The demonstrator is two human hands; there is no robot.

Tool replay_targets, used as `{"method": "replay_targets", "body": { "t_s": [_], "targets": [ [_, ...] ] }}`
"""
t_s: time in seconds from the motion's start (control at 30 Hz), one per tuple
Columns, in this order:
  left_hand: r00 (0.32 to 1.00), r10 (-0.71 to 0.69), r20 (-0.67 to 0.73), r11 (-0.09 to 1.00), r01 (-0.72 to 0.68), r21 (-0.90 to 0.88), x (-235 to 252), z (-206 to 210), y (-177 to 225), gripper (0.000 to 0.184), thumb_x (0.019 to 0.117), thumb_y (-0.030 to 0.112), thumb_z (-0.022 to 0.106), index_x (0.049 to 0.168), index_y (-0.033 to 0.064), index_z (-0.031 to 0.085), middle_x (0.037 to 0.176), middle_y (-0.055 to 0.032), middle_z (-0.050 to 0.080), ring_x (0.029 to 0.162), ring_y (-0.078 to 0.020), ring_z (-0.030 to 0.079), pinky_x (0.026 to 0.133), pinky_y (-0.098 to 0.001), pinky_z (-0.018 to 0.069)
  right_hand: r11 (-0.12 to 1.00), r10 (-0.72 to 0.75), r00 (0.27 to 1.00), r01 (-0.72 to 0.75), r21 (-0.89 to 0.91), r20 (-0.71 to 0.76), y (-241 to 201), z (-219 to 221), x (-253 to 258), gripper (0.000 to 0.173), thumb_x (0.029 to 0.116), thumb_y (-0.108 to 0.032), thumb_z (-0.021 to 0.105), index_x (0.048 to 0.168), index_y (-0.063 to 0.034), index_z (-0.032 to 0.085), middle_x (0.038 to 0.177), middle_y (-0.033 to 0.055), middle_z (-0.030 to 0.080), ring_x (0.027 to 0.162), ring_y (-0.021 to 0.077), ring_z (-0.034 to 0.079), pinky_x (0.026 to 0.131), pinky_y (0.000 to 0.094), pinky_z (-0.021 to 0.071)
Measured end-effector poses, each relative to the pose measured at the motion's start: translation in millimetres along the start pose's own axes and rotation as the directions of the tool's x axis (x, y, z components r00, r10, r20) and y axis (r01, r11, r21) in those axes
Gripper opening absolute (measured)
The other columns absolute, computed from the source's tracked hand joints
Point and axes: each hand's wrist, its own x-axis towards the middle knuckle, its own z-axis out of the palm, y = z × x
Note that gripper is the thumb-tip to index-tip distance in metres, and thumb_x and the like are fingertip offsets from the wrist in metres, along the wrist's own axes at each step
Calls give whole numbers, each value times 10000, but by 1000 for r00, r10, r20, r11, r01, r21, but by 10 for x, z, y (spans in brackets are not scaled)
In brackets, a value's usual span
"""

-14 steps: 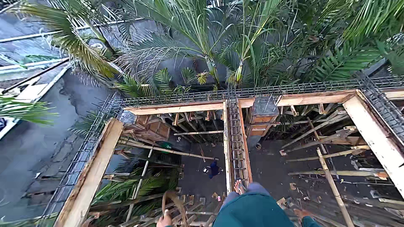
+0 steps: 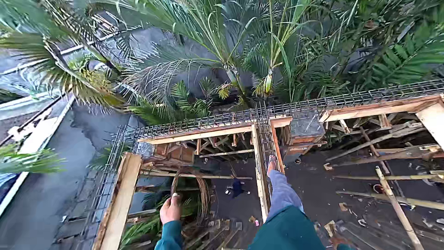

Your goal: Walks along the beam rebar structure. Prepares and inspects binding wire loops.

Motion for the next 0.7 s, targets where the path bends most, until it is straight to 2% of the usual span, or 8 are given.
{"method": "replay_targets", "body": {
  "t_s": [0.1,0.17,0.23,0.3,0.37,0.4,0.57,0.7],
  "targets": [
    [999,43,-1,999,-43,8,677,370,938,413,1106,316,460,1113,-35,679,797,-83,588,605,-127,469,611,-355,440,996,-49,999,51,-75,20,-941,-438,398,554,1104,-262,480,1502,118,412,1574,335,388,1523,418,328,1258,526,244],
    [998,61,17,998,-61,20,1122,544,1479,415,1107,328,442,1104,-20,667,706,-22,526,525,-84,424,529,-301,415,983,-26,999,30,182,-20,-1585,-715,425,546,1108,-273,484,1480,123,433,1535,331,440,1478,404,405,1226,515,316],
    [996,83,21,997,-83,-7,1528,745,2078,413,1108,327,441,1115,-22,662,694,4,497,527,-63,410,536,-277,409,892,-26,996,62,448,-85,-2493,-1275,223,540,1092,-281,529,1463,106,466,1480,337,495,1404,419,488,1182,541,374],
    [995,97,5,995,-97,-22,1737,851,2607,391,1107,307,444,1079,-17,661,661,35,463,505,-39,402,517,-241,400,879,-67,992,109,464,-105,-3187,-1749,54,542,1083,-338,546,1436,72,515,1359,331,578,1217,425,601,1054,569,465],
    [993,116,-3,992,-116,-42,1931,993,3129,377,1104,306,455,1071,-12,656,652,41,454,484,-37,405,497,-234,403,861,-128,982,179,477,-139,-3783,-2191,-32,522,1081,-358,550,1409,47,523,1190,301,600,961,368,607,866,546,504],
    [992,128,-3,991,-128,-46,2017,1066,3365,368,1100,299,463,1079,-12,658,663,35,462,489,-40,411,500,-239,410,851,-144,977,205,483,-160,-4038,-2414,-106,515,1076,-353,562,1412,36,535,1203,311,610,975,391,624,872,569,515],
    [970,242,34,969,-240,-50,2615,1505,4253,350,1100,270,470,1078,-19,666,701,24,510,530,-38,424,544,-239,400,808,-153,950,279,519,-272,-4868,-3132,-264,490,1078,-350,557,1388,29,560,1198,311,619,942,399,633,821,578,516],
    [956,274,107,960,-265,-92,3303,2105,4853,350,1103,267,465,1054,-13,669,659,48,481,490,-26,405,500,-216,382,792,-12,952,196,578,-307,-5036,-3220,19,506,1075,-345,563,1384,56,555,1275,343,597,1054,456,631,907,625,493]
  ]
}}
